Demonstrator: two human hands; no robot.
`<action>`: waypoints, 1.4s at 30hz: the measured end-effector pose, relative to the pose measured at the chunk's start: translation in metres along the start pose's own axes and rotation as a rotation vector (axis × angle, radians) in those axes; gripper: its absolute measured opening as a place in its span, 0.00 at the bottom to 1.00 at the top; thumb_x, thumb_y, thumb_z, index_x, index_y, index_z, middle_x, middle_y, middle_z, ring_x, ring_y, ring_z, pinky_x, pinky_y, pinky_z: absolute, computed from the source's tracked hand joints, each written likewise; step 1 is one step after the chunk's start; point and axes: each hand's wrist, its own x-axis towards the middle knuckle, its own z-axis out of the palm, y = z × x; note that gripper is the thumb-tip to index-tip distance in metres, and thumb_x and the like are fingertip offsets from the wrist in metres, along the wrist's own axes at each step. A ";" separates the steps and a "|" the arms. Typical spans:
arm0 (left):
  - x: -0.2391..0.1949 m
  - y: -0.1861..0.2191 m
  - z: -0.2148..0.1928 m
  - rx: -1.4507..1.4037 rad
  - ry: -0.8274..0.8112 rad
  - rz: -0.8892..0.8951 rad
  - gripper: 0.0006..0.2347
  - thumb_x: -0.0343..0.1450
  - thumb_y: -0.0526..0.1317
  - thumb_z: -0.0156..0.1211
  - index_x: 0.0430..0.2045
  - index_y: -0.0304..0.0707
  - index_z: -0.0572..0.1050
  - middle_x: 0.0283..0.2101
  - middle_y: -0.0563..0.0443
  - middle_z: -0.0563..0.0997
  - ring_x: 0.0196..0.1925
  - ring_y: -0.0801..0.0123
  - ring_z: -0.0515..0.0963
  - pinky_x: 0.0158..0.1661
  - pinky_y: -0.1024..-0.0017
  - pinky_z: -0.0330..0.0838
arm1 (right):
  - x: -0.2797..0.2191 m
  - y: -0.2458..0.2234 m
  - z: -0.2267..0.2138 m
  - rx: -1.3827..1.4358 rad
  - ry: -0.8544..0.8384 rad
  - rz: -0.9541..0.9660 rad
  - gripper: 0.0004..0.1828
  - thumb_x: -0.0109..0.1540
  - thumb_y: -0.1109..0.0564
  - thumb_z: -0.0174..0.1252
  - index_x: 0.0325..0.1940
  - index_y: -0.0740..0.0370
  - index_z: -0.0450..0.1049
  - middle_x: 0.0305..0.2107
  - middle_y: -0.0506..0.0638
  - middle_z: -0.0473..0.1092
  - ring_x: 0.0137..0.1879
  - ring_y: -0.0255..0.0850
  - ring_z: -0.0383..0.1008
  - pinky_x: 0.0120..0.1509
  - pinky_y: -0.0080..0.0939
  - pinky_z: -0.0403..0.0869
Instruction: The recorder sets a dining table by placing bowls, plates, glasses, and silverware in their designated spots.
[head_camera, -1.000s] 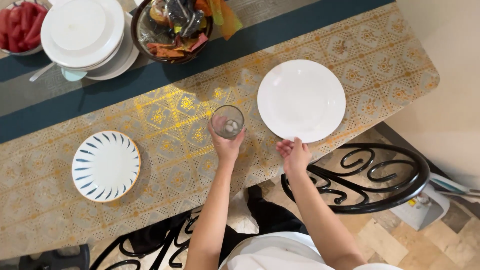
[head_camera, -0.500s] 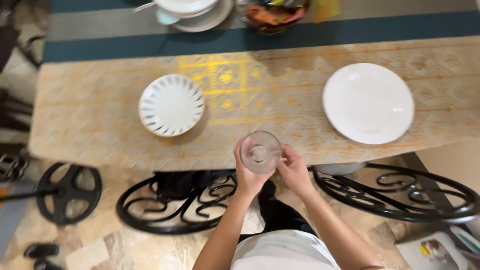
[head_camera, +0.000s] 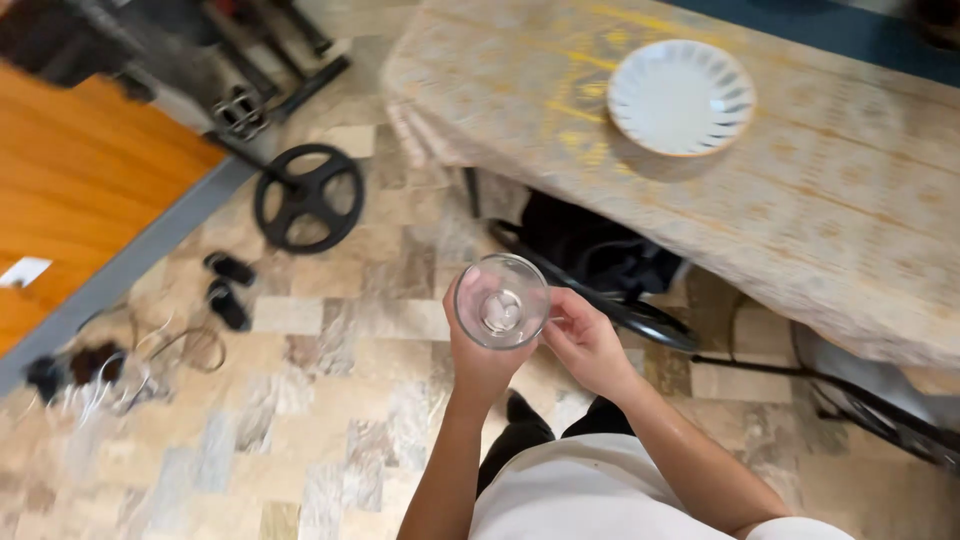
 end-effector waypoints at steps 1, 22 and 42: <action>0.001 -0.004 -0.021 0.016 0.033 0.006 0.42 0.53 0.32 0.78 0.62 0.30 0.60 0.49 0.37 0.73 0.48 0.57 0.78 0.51 0.59 0.74 | 0.004 0.005 0.017 0.005 -0.037 0.000 0.13 0.63 0.65 0.60 0.53 0.63 0.77 0.44 0.48 0.75 0.47 0.35 0.78 0.51 0.36 0.79; 0.240 -0.154 -0.250 0.061 0.148 -0.183 0.41 0.51 0.32 0.78 0.61 0.32 0.63 0.48 0.37 0.76 0.53 0.56 0.78 0.54 0.60 0.73 | 0.285 0.108 0.246 -0.080 -0.399 0.140 0.31 0.58 0.70 0.57 0.67 0.58 0.70 0.51 0.48 0.76 0.52 0.36 0.77 0.48 0.34 0.78; 0.727 -0.287 -0.178 -0.059 -1.003 -0.196 0.45 0.52 0.44 0.79 0.67 0.50 0.61 0.57 0.39 0.77 0.61 0.44 0.77 0.56 0.49 0.71 | 0.636 0.068 0.292 -0.098 0.404 0.007 0.46 0.56 0.67 0.68 0.75 0.58 0.56 0.61 0.54 0.67 0.56 0.45 0.76 0.50 0.42 0.81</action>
